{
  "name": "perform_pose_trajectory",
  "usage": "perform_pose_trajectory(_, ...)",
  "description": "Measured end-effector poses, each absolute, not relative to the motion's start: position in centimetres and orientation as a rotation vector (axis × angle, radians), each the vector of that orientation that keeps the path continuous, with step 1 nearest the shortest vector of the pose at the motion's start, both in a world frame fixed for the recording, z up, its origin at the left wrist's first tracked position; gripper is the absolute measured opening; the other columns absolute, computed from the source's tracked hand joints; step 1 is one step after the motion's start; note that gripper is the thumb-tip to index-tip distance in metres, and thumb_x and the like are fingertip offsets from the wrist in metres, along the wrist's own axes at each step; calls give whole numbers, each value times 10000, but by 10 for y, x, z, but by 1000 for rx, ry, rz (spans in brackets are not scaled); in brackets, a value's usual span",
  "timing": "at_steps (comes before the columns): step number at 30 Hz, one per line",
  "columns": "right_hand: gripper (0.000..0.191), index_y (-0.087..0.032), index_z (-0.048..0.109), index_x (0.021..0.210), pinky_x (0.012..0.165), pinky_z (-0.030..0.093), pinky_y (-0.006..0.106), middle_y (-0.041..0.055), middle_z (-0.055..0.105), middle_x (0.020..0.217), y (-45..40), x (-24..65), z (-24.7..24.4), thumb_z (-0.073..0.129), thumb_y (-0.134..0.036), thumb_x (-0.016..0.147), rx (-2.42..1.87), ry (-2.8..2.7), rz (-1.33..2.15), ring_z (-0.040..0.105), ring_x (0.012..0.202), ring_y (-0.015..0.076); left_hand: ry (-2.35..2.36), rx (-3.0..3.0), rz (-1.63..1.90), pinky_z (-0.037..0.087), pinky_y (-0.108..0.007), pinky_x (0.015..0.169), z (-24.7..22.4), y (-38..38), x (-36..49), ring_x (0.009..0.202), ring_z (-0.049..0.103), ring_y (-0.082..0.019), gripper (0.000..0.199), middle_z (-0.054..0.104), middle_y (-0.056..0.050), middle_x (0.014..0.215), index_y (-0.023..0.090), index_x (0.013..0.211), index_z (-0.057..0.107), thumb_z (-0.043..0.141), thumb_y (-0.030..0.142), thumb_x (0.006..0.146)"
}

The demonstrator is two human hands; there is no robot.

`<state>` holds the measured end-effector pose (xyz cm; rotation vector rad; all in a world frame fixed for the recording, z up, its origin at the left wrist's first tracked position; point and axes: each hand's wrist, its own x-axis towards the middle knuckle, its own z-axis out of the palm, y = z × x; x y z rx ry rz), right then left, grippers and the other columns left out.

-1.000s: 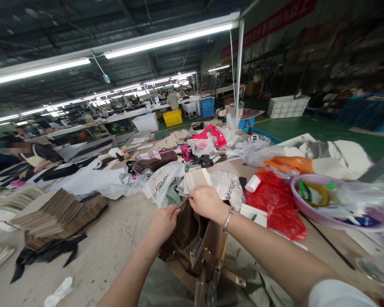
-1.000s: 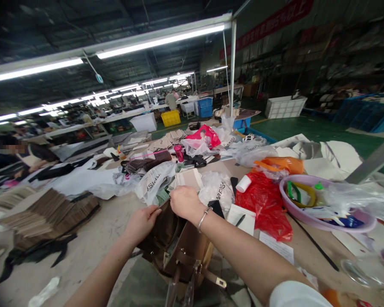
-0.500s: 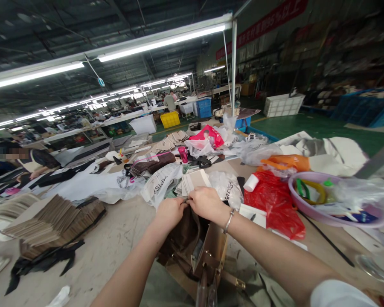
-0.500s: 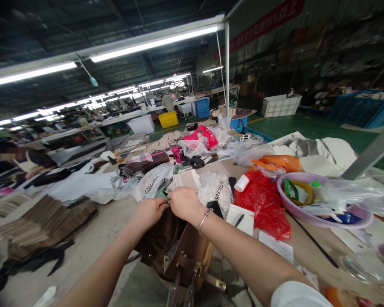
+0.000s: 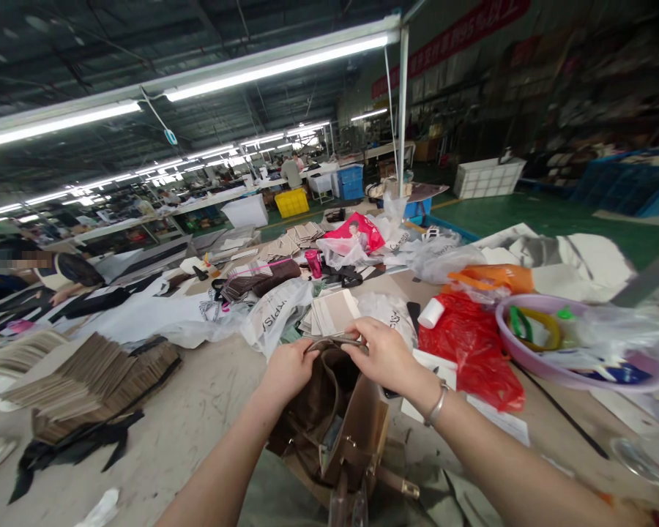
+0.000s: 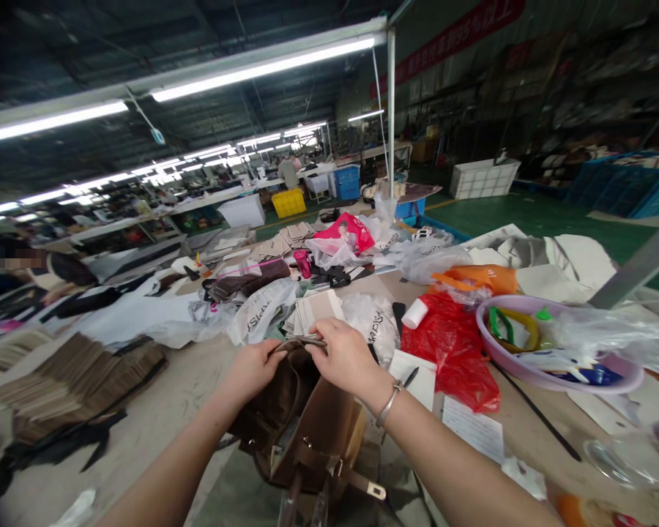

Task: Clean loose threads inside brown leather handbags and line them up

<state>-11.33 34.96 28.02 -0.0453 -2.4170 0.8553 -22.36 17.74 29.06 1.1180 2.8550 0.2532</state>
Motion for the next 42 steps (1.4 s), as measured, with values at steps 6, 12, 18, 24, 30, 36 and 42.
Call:
perform_pose_trajectory(6,443,-234,504,1179,886,448,379,66,564,1073,345,-103,256,587,-154,751,27,-2225,1028,523,1006,216,2776,1259,493,450,-264,873,290,181,-226,989,615,-174,359,668,-3,1103,276,1176,583,558,270,818)
perform_pose_trajectory(12,470,-221,479,1227,947,428,384,83,528,1144,343,-95,251,565,-153,770,18,-2188,1076,499,1069,214,2845,1288,298,455,-289,848,286,192,-225,940,634,-191,267,695,-36,1023,252,1066,655,462,271,882)
perform_pose_trajectory(18,429,-208,481,1228,975,410,396,99,513,1175,345,-88,251,520,-163,803,8,-2194,1103,490,1099,219,2865,1295,156,455,-300,795,288,193,-219,898,640,-205,288,692,-77,993,202,1019,644,387,281,916)
perform_pose_trajectory(24,452,-203,478,1241,970,414,383,97,510,1169,343,-92,250,508,-144,794,31,-2197,1092,492,1089,209,2880,1330,142,440,-278,768,282,192,-217,877,634,-187,305,685,-81,959,173,954,620,332,271,934)
perform_pose_trajectory(30,435,-198,442,1277,986,400,400,109,480,1201,340,-88,245,523,-265,855,-20,-2185,1085,454,1134,224,2896,1298,162,427,-271,745,281,191,-223,843,632,-178,331,691,-74,924,173,890,635,329,287,938)
perform_pose_trajectory(36,507,-219,361,1362,955,406,425,121,451,1190,304,-43,250,486,-335,884,-36,-2283,1043,442,1116,258,2897,1177,97,426,-276,718,286,192,-231,806,639,-186,373,694,-105,859,154,883,651,317,312,937)
perform_pose_trajectory(42,608,-256,374,1375,720,404,395,82,545,909,256,-8,260,534,-497,841,284,-2645,782,491,817,246,2880,1236,-66,452,-333,759,297,205,-226,860,642,-249,389,684,-162,885,125,908,673,341,328,909)
